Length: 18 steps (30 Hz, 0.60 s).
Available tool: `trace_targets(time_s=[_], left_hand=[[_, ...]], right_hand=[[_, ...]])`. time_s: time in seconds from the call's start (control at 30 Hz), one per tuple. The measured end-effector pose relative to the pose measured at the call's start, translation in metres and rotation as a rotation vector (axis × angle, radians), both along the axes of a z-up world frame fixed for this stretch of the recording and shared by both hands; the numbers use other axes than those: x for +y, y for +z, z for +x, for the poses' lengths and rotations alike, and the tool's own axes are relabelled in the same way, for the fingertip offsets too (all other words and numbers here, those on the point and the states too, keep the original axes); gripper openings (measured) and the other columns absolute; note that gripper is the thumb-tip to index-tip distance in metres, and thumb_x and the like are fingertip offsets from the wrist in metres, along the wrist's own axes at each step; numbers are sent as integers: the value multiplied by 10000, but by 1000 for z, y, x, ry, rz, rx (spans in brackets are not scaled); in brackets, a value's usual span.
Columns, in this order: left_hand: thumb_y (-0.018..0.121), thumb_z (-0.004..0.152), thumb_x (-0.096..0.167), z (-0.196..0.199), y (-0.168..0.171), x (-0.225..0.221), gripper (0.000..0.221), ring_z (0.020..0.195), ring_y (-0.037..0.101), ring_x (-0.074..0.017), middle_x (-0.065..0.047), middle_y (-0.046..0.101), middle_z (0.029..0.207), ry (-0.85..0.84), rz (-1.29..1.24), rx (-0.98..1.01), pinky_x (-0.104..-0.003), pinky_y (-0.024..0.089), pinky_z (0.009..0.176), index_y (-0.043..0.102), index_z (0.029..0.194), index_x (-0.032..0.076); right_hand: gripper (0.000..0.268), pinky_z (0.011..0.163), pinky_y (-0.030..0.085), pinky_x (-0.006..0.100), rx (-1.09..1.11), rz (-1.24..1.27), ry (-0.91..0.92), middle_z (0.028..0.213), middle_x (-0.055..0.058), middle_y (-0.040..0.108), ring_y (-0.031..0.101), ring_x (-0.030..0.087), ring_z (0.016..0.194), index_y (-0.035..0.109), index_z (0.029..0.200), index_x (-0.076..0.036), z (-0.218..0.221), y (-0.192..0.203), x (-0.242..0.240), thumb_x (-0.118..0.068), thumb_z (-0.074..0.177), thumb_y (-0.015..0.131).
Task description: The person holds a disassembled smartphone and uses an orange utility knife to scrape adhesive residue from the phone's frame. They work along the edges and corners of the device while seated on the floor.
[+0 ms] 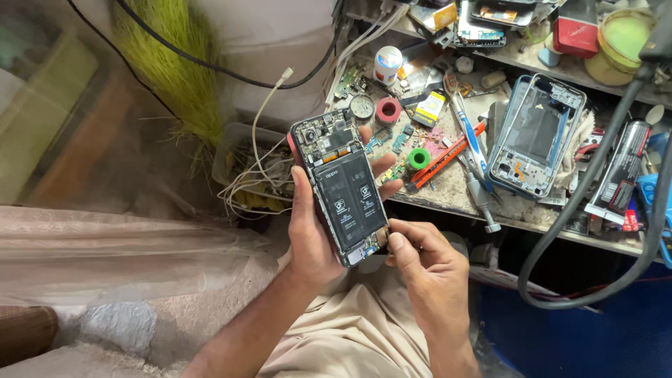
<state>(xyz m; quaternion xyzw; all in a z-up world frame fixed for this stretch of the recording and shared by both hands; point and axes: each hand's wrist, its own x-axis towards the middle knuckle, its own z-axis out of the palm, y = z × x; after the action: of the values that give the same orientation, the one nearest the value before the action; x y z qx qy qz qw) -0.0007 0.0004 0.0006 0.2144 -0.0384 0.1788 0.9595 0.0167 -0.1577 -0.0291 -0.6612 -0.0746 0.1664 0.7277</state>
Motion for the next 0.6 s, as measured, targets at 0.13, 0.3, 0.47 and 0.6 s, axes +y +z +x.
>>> trace_targets(time_s=[0.13,0.3,0.47,0.6], left_hand=[[337,1076,622,1,-1,0,789,1444,477,-311,-87,349,1673,-20,28,-22,-506,451,1182,284,1646,79],[380,1036,638,0,-2,0,811,1421,495,-298,-88,361,1662,-23,69,25,-498,491,1135,267,1635,103],[429,1066,682,-3,-6,1,883,1286,593,-316,-208,512,1529,-130,35,-27,-459,517,1078,264,1692,83],[469,1014,676,-3,-11,-6,916,1297,585,-276,-185,528,1490,-116,78,21,-439,507,1090,245,1676,84]], right_hand=[[242,726,578,260,-7,-12,6,1088,58,696,676,104,902,737,1148,49,1,1,0,-40,925,705],[220,738,572,262,3,2,13,1090,58,702,681,107,891,741,1132,46,2,-1,-1,-42,935,697],[352,856,550,283,-65,-30,52,1178,97,669,660,140,993,719,1223,64,3,6,1,-123,928,762],[900,953,529,342,-615,-360,129,1303,140,569,605,233,1174,517,1354,63,-2,17,9,-326,647,916]])
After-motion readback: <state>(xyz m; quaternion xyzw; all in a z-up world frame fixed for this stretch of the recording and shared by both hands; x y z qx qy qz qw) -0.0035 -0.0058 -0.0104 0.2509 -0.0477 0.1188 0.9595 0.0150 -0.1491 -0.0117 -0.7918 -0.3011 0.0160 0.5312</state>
